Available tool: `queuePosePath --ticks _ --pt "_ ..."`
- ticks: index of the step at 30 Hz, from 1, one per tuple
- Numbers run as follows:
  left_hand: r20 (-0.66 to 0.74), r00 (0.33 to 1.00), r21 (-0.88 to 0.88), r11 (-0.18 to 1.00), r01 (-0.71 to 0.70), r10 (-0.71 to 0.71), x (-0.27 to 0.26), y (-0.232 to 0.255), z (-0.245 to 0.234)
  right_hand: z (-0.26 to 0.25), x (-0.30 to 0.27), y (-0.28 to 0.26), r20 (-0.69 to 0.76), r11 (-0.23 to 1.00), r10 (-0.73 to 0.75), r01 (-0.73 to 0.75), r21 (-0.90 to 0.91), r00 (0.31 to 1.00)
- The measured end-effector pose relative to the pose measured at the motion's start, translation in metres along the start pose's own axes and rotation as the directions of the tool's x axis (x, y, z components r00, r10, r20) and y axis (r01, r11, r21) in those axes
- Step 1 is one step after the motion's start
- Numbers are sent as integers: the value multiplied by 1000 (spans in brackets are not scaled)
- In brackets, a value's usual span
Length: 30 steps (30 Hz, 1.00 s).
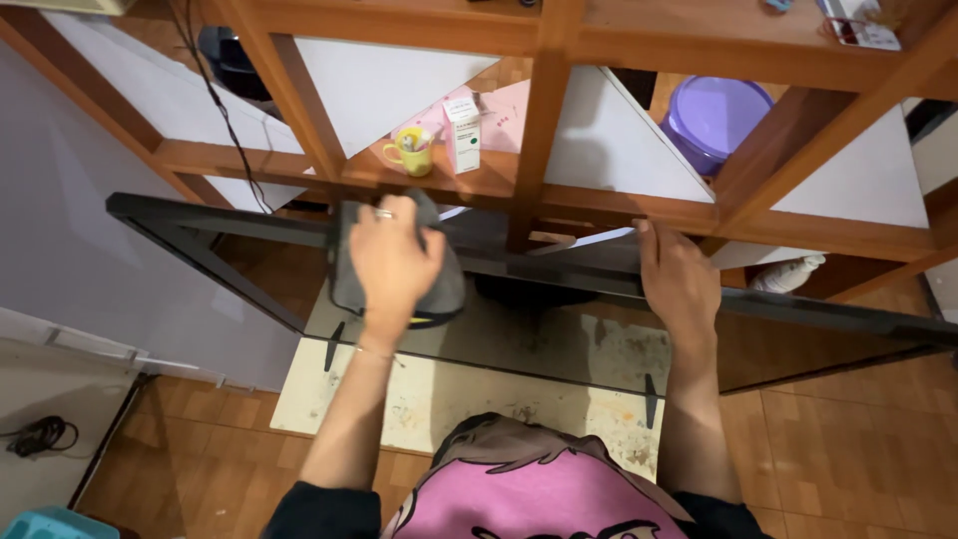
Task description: Cleaning a television screen and frame using a cloth.
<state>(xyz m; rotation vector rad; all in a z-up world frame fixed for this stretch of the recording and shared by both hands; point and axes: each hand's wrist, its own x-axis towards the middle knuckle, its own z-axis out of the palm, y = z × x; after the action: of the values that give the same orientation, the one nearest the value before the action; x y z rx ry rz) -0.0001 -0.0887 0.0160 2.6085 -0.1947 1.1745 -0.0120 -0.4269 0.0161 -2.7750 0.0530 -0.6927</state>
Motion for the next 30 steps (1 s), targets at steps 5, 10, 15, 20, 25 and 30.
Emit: queuePosePath --ticks 5,10,15,20,25,30 --pt "-84 994 97 993 72 -64 -1 -57 -7 -1 -1 1 -10 1000 -27 27 5 1000" --pt "-131 990 149 987 65 -45 -2 -100 -12 -6 -3 -4 8 1000 0 -1 26 1000" --pt "-152 987 132 989 66 -46 -1 -106 -11 -2 -3 -1 -53 997 -40 43 58 998" --pt "-162 984 141 986 94 -70 -1 -100 -14 -7 -3 -19 -181 980 -193 200 20 964" --pt "-156 983 129 985 115 -94 0 -99 -14 0 -1 -92 -146 920 -320 343 189 936" --pt "-123 989 68 993 93 -84 -3 -107 -17 30 3 -177 -73 761 -542 526 379 837"
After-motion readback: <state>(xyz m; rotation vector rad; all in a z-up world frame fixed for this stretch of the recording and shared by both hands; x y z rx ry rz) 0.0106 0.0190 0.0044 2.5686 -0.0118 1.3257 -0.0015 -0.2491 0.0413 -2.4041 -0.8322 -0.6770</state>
